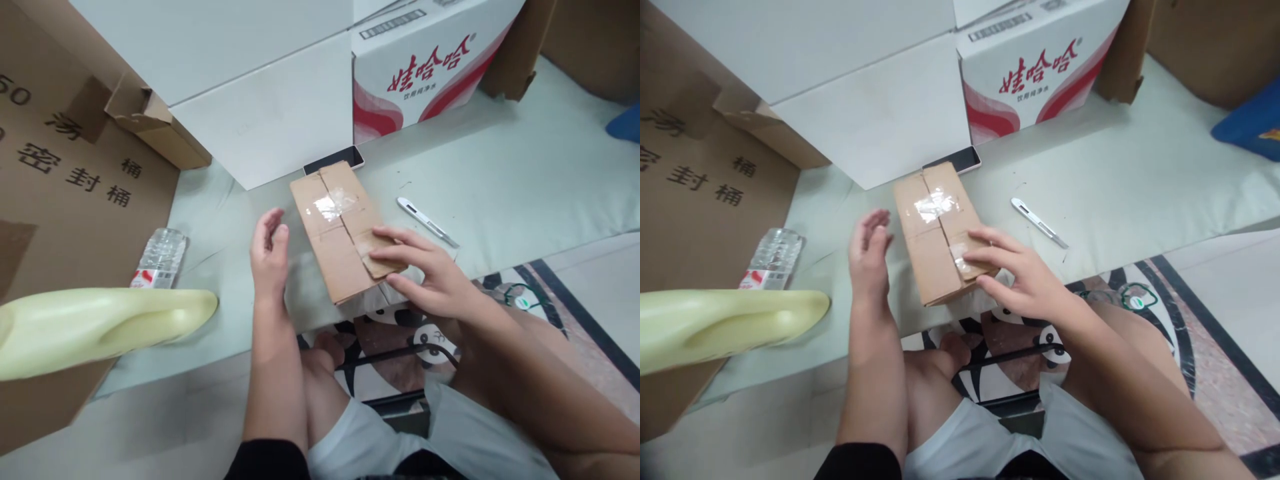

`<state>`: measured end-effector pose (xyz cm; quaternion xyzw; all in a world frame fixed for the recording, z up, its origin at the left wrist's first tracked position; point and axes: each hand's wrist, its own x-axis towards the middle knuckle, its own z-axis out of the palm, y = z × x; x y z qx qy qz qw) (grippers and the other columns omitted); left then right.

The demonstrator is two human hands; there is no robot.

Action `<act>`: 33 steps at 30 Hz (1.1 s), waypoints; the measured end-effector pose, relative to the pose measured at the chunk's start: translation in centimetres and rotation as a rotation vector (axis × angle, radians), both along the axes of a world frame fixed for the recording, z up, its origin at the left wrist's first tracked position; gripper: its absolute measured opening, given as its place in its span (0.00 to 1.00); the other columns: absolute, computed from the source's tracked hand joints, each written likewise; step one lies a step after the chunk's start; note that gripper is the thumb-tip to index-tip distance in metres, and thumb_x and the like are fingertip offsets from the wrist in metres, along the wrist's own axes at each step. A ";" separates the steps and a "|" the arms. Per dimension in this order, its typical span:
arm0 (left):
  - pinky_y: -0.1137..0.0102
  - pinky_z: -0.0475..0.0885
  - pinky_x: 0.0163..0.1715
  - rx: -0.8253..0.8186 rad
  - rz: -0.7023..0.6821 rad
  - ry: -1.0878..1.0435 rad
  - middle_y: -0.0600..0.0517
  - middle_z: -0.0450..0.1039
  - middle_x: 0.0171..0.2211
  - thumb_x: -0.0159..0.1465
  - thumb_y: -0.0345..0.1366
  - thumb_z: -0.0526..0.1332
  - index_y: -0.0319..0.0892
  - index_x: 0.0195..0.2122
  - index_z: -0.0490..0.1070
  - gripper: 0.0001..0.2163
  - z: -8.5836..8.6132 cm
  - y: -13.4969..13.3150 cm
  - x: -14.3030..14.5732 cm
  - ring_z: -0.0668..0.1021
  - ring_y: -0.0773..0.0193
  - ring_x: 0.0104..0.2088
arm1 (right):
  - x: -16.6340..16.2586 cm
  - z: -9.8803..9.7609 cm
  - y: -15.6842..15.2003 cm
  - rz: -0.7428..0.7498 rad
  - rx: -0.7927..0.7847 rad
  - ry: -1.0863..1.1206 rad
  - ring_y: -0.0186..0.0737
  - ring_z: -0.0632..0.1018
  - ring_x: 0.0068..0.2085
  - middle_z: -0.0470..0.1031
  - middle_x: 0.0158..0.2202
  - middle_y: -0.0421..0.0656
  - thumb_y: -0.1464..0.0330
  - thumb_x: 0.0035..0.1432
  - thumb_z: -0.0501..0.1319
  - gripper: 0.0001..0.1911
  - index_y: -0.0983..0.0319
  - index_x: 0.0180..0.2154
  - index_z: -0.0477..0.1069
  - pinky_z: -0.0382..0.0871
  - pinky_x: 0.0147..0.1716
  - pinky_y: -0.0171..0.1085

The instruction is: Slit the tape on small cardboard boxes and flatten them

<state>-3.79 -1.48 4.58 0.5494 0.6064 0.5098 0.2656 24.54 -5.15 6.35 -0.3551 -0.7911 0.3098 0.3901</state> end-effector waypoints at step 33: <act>0.49 0.57 0.70 0.284 -0.141 0.354 0.45 0.75 0.56 0.68 0.35 0.52 0.45 0.53 0.69 0.14 1.0 -2.4 8.9 0.73 0.52 0.61 | -0.6 4.7 1.2 -0.567 -0.036 0.265 0.38 0.79 0.30 0.73 0.27 0.37 0.50 0.61 0.66 0.17 0.57 0.38 0.71 0.74 0.31 0.38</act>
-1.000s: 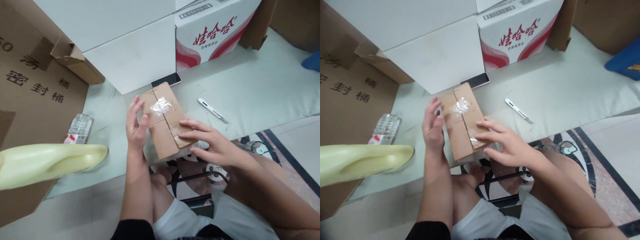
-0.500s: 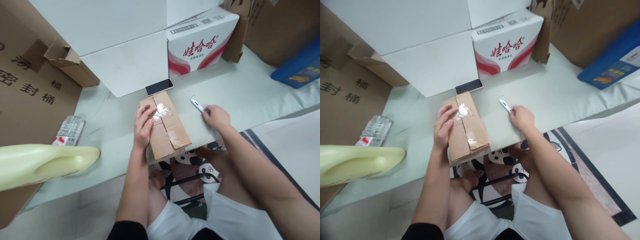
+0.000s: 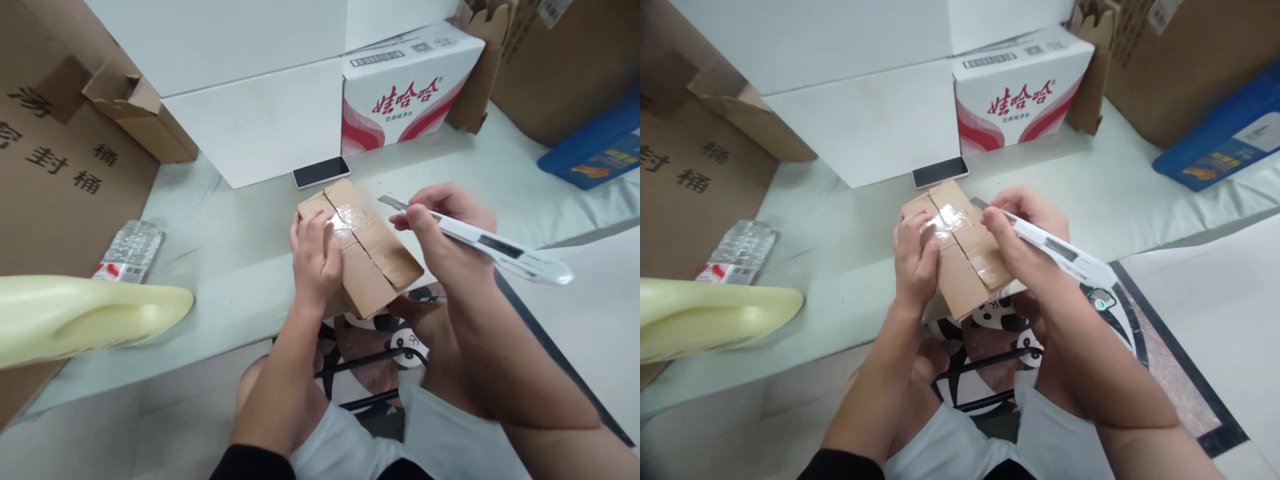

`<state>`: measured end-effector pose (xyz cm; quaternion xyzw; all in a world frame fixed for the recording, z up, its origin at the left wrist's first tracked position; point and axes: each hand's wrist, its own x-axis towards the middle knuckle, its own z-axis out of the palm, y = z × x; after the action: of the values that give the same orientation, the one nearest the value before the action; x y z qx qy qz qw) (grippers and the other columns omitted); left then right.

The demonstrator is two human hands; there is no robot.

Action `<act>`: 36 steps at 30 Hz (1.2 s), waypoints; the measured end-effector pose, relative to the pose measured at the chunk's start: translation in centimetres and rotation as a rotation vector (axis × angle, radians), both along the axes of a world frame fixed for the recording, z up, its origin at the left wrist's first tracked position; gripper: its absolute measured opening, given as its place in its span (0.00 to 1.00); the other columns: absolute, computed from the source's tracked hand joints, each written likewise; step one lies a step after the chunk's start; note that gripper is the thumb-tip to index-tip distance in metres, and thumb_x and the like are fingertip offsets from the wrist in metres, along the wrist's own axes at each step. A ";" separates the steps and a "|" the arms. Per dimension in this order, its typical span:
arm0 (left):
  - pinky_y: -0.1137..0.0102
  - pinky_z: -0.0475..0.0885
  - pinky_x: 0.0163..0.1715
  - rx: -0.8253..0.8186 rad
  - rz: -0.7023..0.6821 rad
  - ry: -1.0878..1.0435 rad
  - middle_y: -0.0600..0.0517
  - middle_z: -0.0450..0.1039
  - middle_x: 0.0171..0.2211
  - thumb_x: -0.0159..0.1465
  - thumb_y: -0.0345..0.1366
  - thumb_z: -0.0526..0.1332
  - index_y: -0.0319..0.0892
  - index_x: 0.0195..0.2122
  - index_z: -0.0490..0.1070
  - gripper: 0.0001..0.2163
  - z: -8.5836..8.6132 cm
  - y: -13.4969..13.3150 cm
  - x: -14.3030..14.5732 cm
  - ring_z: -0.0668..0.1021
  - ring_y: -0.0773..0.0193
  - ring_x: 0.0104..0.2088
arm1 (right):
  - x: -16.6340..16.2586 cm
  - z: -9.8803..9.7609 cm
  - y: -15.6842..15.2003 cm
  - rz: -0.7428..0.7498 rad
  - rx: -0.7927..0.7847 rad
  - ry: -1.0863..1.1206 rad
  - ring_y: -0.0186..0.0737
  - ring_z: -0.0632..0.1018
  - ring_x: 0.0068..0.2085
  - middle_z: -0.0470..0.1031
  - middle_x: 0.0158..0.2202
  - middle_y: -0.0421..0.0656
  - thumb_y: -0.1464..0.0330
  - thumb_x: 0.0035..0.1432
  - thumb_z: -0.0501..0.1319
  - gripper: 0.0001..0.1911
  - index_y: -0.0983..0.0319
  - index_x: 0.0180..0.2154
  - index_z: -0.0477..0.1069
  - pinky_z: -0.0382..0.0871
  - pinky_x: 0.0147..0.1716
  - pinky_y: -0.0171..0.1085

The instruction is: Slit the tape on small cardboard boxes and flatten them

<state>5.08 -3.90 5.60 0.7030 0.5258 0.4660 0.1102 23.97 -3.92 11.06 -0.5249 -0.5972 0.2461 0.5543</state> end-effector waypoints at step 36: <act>0.50 0.61 0.67 -0.093 0.051 -0.011 0.44 0.74 0.57 0.67 0.38 0.52 0.46 0.47 0.73 0.13 -0.7 0.4 -0.4 0.72 0.51 0.62 | -2.2 -0.5 0.9 0.246 -0.013 -0.745 0.42 0.84 0.37 0.85 0.44 0.43 0.61 0.65 0.57 0.16 0.55 0.48 0.80 0.68 0.32 0.35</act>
<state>4.65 -3.47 4.92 0.6810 0.5641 0.4474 0.1337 21.81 -2.98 10.53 -0.5064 -0.8143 0.1072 0.2626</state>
